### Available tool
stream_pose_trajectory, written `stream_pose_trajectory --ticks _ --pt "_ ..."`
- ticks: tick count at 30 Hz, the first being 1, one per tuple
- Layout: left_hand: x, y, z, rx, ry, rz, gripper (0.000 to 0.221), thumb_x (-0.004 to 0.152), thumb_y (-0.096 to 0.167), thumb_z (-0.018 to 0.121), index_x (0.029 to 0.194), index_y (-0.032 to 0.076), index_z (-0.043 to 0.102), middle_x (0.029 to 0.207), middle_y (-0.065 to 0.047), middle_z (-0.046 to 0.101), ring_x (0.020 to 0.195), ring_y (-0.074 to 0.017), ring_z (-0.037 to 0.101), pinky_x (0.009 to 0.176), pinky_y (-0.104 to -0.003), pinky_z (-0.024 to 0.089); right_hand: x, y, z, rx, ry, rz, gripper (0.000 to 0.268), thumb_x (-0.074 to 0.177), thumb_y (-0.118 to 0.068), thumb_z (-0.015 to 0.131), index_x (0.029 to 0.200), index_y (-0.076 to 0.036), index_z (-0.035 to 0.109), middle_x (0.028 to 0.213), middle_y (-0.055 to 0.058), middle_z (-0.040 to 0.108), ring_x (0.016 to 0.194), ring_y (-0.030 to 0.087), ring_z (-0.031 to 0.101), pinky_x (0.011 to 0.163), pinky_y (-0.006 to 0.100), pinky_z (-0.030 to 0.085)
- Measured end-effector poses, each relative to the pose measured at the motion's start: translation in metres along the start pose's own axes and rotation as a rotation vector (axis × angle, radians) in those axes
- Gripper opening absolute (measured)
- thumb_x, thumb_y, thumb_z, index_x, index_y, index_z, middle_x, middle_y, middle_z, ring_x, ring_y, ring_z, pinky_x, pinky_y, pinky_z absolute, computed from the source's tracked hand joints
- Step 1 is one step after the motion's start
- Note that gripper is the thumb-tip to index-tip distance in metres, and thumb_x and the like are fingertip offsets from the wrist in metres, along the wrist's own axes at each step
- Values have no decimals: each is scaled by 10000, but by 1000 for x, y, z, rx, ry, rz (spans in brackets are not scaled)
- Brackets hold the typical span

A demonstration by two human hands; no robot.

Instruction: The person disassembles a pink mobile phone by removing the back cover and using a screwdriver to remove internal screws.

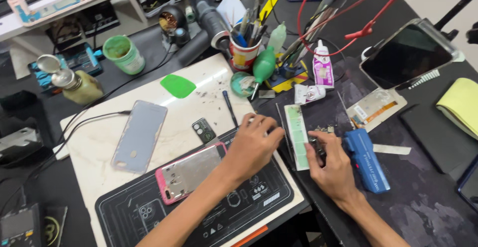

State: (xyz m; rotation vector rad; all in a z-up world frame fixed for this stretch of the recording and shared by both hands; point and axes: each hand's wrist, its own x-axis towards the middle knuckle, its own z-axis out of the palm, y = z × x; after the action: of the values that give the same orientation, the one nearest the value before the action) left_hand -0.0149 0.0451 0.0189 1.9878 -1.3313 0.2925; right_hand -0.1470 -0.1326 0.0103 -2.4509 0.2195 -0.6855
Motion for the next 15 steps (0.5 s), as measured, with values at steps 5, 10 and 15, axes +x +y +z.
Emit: stream_pose_trajectory --ticks 5,10,15 --pt "28 -4 44 96 40 -2 105 865 104 705 940 33 686 998 -115 631 1062 -312 587 1015 -484 424 2 2 -2 36 -11 50 325 895 -61 730 1199 -31 618 861 113 591 720 211 577 642 352 500" --pt "32 -8 51 90 0 -38 118 867 143 728 917 38 707 976 -105 626 1055 -306 576 1034 -505 397 1 6 -2 27 -10 66 337 876 -65 743 1193 -43 628 834 112 595 720 226 584 658 362 504" --pt "30 -11 46 56 -2 -26 142 846 162 744 925 46 724 977 -97 623 1061 -304 578 1045 -516 387 2 7 0 34 4 73 350 865 -67 745 1193 -41 627 861 121 624 737 232 613 672 358 518"
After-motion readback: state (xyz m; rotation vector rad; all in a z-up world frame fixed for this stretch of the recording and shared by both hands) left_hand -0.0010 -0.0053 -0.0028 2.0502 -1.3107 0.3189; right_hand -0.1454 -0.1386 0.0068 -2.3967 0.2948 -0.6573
